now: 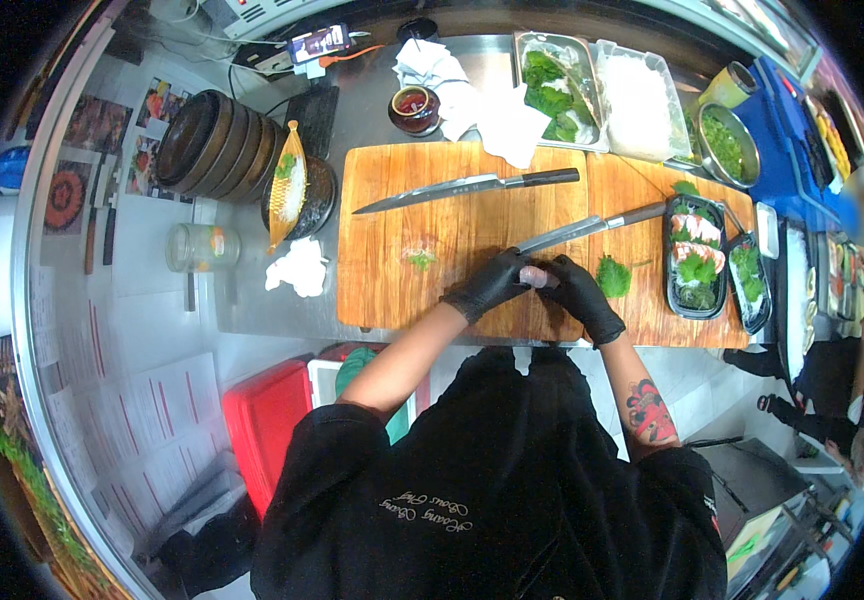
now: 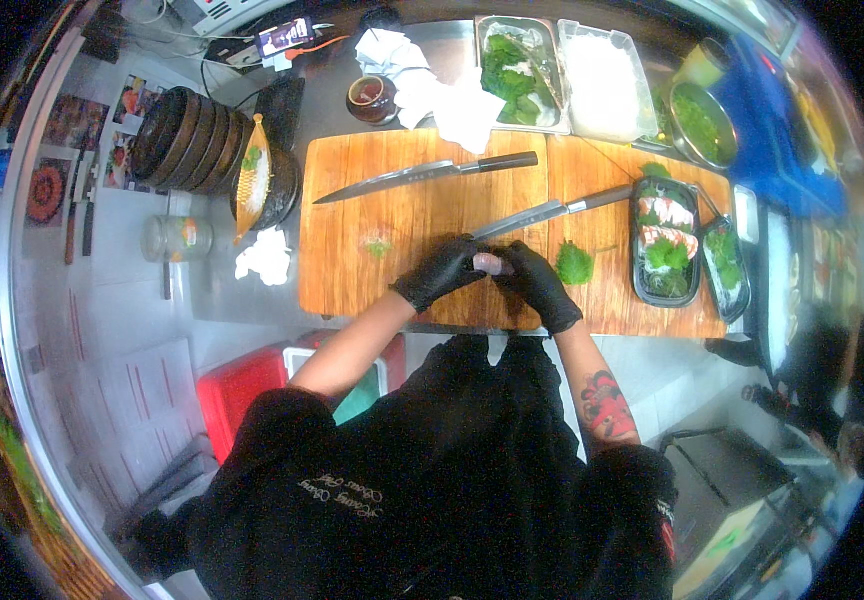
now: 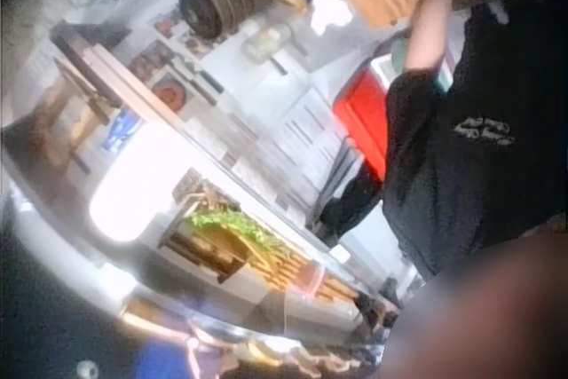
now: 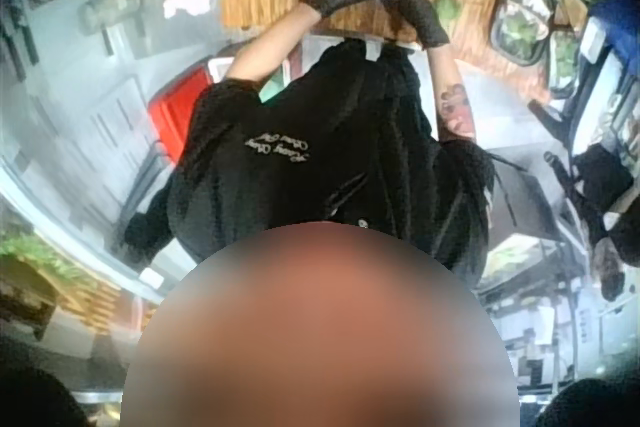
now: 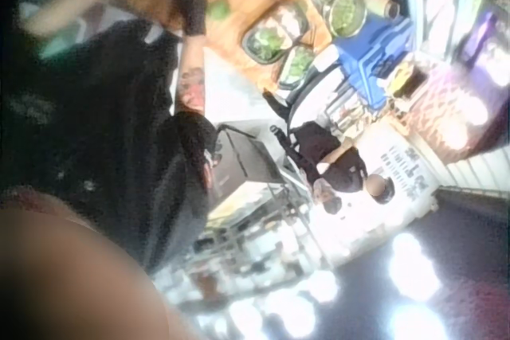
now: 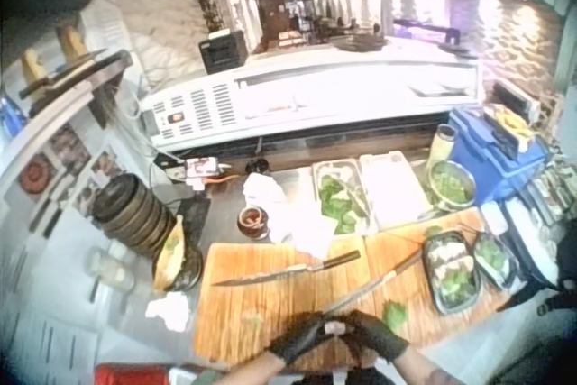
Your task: The person assembles sushi by placing shredded white garnish and green leaves into black trays, then arranging sliced raw fish on top. The person handles the trays and ingredients by hand, completing multiple sushi trays.
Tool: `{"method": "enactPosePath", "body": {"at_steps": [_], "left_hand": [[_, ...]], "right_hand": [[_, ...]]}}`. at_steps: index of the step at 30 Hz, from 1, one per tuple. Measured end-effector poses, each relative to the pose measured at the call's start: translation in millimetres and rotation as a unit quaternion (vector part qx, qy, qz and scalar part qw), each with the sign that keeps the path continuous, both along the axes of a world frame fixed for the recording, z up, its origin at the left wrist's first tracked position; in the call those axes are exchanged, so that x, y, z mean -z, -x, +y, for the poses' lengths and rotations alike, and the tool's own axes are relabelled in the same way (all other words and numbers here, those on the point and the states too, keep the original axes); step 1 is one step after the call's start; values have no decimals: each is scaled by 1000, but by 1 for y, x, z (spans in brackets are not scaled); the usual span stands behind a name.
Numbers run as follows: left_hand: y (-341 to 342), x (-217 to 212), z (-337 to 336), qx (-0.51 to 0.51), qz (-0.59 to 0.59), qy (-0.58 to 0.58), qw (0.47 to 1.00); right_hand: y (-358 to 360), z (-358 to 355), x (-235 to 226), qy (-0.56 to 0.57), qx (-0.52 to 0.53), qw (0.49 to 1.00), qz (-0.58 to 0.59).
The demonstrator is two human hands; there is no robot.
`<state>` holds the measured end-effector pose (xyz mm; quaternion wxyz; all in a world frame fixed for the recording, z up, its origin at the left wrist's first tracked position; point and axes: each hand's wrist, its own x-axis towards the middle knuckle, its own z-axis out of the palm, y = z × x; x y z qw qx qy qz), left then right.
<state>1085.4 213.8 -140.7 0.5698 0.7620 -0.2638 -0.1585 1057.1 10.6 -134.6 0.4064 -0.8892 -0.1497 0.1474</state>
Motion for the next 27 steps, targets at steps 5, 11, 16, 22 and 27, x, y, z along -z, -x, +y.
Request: {"method": "enactPosePath", "body": {"at_steps": [5,11,16,22,27], "left_hand": [[-9,-23,0,41,100,-77,991],[-19,-1,6,77,0,-58,995],[-12,-46,-47,71,-25,-114,991],[-16,-36,-198,121,-69,-70,988],[-9,-37,-315,71,54,68,994]], "right_hand": [[-17,-7,0,-43,-47,998,29],[-23,-13,-28,-57,-49,993,88],[-9,-75,-14,-29,-59,998,-13],[16,-221,-72,6,31,999,4],[11,-323,-35,-66,111,992,3]]}}
